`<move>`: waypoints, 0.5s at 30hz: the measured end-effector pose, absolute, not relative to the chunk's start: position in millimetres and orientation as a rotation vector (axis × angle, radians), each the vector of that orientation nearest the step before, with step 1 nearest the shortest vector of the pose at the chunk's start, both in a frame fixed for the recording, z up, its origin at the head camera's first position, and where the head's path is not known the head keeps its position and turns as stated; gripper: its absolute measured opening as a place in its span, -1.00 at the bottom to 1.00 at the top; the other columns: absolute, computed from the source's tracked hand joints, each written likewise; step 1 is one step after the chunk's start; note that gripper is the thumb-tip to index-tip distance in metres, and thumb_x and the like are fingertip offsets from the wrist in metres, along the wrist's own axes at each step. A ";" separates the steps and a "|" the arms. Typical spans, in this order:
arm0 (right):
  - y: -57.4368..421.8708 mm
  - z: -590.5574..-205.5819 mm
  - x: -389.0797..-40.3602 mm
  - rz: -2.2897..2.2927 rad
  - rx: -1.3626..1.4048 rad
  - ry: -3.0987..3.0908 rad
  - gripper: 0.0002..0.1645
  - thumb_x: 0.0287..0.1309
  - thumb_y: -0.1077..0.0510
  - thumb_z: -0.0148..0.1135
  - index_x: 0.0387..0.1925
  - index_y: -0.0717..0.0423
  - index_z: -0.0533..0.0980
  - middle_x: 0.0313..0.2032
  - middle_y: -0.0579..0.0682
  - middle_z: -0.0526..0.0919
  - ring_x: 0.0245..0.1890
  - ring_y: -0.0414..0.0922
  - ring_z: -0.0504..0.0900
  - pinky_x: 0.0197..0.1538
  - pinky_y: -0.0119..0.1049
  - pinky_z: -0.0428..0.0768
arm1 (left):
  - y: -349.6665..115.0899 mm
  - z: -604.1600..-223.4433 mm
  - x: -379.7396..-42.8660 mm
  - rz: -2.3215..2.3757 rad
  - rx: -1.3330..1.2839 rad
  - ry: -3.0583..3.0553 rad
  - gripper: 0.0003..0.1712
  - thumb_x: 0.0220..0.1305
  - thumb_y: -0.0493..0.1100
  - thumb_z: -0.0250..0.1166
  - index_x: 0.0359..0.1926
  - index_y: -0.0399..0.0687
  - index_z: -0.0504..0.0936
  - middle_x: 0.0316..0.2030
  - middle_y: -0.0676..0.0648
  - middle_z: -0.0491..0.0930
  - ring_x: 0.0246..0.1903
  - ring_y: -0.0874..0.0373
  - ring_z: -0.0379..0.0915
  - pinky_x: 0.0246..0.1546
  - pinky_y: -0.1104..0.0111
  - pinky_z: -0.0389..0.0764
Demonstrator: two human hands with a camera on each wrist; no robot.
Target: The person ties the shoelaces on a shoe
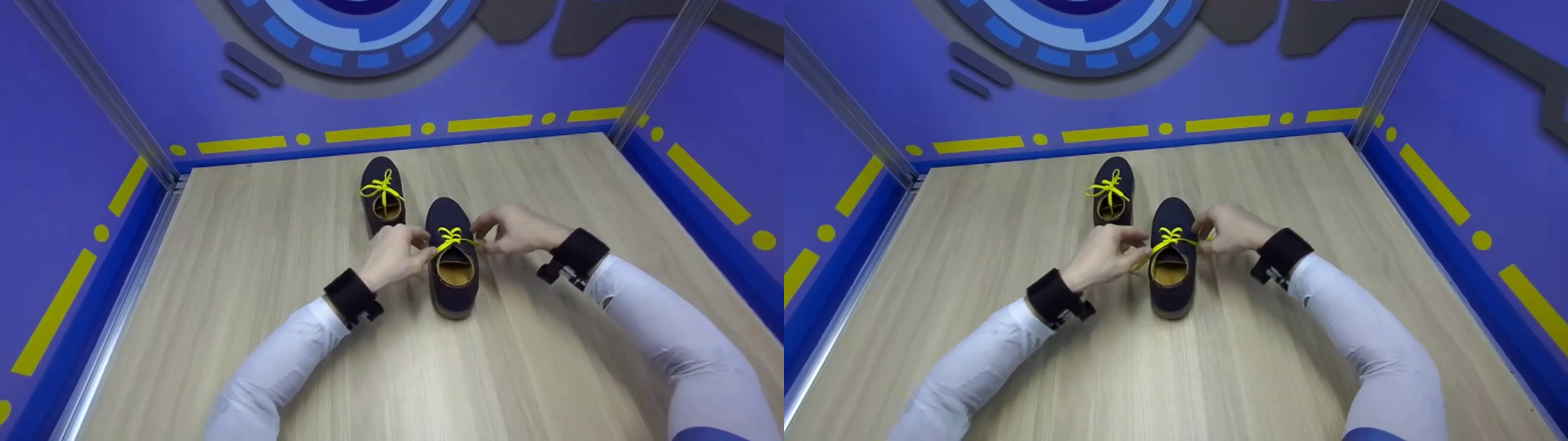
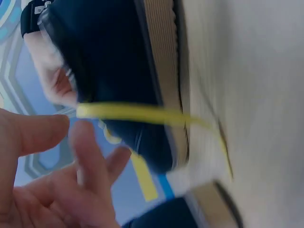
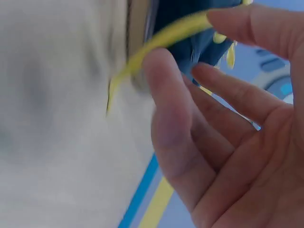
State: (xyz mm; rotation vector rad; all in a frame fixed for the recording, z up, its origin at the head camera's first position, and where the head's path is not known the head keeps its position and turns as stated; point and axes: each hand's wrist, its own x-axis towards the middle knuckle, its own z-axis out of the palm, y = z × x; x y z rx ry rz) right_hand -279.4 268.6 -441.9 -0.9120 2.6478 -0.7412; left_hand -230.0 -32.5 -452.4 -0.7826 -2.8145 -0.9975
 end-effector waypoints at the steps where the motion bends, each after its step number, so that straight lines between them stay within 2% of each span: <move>1: 264.8 -443.6 -278.8 -0.769 -0.930 2.625 -0.59 0.19 0.26 0.46 0.09 0.25 0.70 -0.12 0.13 0.82 -0.32 0.04 0.77 -0.29 -0.24 0.70 | -28.4 -454.0 -231.0 -1.010 -0.768 -2.839 -0.62 0.38 0.03 0.44 0.05 -0.11 0.81 -0.20 0.01 0.84 -0.22 0.09 0.76 -0.13 0.26 0.66; 4: 257.5 -447.3 -276.3 -0.828 -0.948 2.621 -0.78 0.19 0.25 0.48 -0.10 0.16 0.78 -0.26 -0.03 0.83 -0.34 -0.02 0.77 -0.35 -0.36 0.64 | -21.3 -454.1 -232.6 -1.055 -0.722 -2.872 -0.72 0.30 0.01 0.52 -0.07 -0.02 0.85 -0.33 0.10 0.82 -0.31 0.24 0.73 -0.20 0.33 0.65; 7: 254.7 -447.3 -272.9 -0.887 -0.949 2.633 -0.91 0.18 0.26 0.49 -0.27 0.04 0.81 -0.37 -0.12 0.82 -0.42 -0.09 0.75 -0.41 -0.37 0.61 | -20.8 -450.0 -234.6 -1.150 -0.749 -2.862 -0.83 0.23 -0.10 0.56 -0.18 -0.03 0.86 -0.40 0.10 0.80 -0.41 0.30 0.68 -0.26 0.36 0.64; 11: 256.1 -447.0 -270.6 -0.922 -0.962 2.625 -0.93 0.22 0.27 0.49 -0.35 0.04 0.80 -0.44 -0.01 0.81 -0.49 -0.19 0.71 -0.42 -0.37 0.58 | -25.5 -443.2 -238.2 -1.194 -0.877 -2.892 -0.87 0.20 -0.16 0.54 -0.22 -0.06 0.88 -0.44 0.11 0.78 -0.47 0.35 0.61 -0.32 0.42 0.59; 15: 258.4 -448.3 -270.2 -0.905 -0.978 2.620 -0.95 0.26 0.26 0.47 -0.34 0.12 0.78 -0.45 0.08 0.80 -0.51 -0.23 0.67 -0.40 -0.37 0.56 | -32.1 -438.3 -242.1 -1.201 -1.026 -2.950 -0.89 0.26 -0.18 0.47 -0.25 -0.11 0.87 -0.51 0.15 0.73 -0.53 0.36 0.51 -0.40 0.46 0.48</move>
